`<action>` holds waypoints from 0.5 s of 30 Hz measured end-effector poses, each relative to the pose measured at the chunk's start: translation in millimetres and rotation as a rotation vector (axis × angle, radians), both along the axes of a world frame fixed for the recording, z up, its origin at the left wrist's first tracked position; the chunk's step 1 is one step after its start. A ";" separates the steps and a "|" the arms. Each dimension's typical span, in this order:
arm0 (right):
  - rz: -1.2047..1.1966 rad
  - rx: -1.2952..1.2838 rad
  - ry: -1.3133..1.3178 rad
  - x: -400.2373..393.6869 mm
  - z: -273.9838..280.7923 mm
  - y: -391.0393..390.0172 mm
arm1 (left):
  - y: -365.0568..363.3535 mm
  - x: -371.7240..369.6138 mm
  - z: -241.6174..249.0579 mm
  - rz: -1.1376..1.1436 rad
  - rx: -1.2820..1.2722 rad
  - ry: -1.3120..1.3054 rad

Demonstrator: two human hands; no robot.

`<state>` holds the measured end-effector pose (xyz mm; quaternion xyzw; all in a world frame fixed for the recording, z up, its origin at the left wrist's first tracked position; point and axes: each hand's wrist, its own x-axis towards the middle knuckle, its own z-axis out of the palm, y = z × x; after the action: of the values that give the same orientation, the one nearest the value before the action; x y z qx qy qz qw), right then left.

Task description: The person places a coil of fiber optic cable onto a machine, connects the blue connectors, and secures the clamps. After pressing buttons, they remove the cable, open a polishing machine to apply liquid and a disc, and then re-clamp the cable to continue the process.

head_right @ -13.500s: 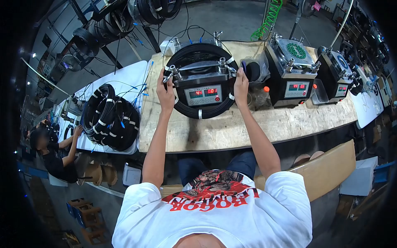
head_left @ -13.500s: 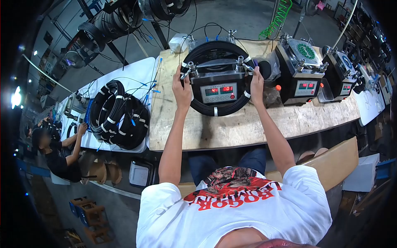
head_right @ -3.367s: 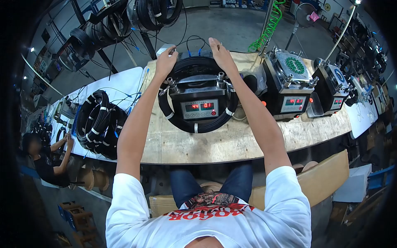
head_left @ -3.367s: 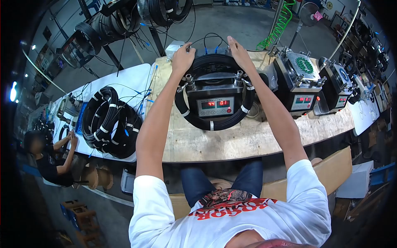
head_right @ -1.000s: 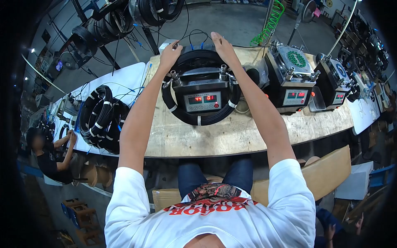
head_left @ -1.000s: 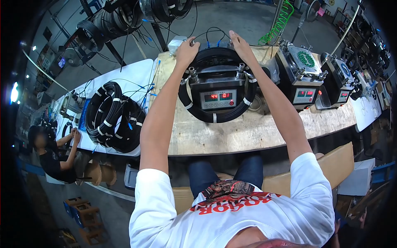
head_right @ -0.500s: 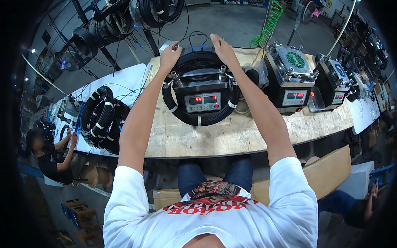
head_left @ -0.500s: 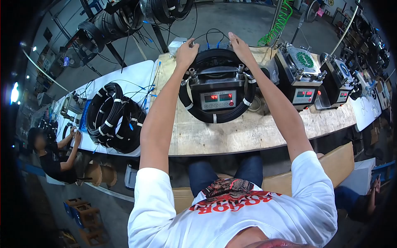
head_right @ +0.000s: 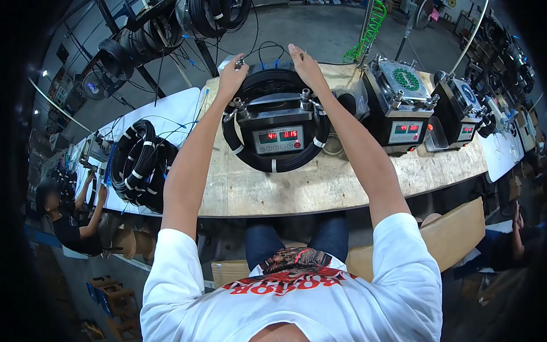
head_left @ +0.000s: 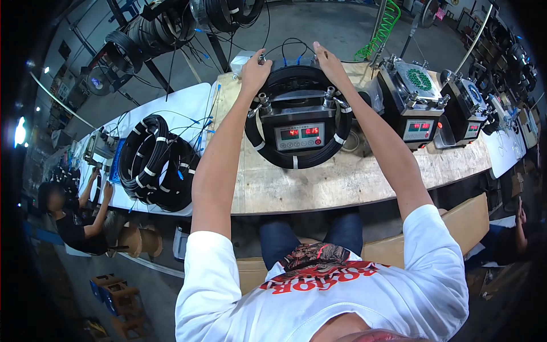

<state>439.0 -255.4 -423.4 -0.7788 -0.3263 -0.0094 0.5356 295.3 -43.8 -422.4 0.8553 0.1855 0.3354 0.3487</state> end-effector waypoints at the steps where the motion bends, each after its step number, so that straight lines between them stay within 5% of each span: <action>1: -0.005 0.000 -0.003 -0.2 -0.1 0.6 | -0.2 -0.1 0.9 0.007 0.006 0.003; 15: 0.078 -0.001 0.076 -0.8 6.0 -2.7 | 3.8 4.0 -4.2 0.027 0.009 0.036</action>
<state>438.2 -258.1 -417.5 -0.7654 -0.3360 0.0410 0.5473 299.3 -40.0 -426.7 0.8603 0.2016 0.3252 0.3369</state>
